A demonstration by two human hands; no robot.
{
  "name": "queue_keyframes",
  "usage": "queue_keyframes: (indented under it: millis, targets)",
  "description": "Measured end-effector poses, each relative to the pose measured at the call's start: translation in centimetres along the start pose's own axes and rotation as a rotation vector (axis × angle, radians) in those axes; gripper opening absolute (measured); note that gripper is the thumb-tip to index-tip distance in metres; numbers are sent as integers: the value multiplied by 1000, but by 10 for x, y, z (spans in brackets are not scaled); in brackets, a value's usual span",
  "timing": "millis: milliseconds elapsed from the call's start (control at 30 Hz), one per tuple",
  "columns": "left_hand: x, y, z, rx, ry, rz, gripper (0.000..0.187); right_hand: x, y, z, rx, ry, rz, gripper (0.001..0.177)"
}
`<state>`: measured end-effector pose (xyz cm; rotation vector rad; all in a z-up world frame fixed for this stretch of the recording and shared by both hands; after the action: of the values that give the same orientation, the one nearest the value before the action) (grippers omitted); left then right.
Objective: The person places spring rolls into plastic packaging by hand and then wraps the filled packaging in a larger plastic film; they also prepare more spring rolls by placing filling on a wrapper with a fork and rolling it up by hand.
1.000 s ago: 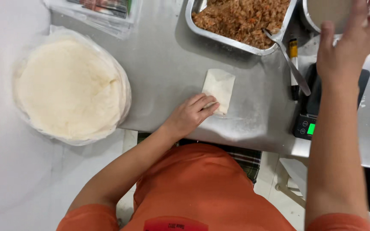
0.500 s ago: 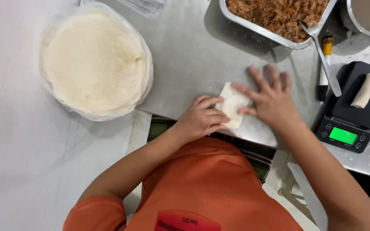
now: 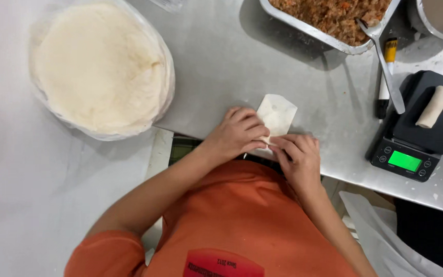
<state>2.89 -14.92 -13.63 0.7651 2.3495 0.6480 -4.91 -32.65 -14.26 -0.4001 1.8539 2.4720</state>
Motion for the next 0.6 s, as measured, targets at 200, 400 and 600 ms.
queue_keyframes:
  millis: [200,400,600]
  targets:
    - [-15,3,13,13,-84,-57,20,-33,25,13,-1,-32,-118,37]
    - [-22,14,15,-33,-105,-79,23,-45,16,0,45,55,-104,21]
    - [-39,17,20,4,-116,-179,23,-60,29,9,110,44,-73,19]
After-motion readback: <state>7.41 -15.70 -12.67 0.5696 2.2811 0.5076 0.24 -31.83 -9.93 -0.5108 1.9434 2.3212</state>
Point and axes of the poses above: each hand's wrist, its own x-axis away from the middle knuckle, its own y-axis out of the back of the hand, z = x × y, the point moved 6 cm from there along -x, towards the middle knuckle, and after that the axes turned 15 degrees about x, right-handed, at the moved point
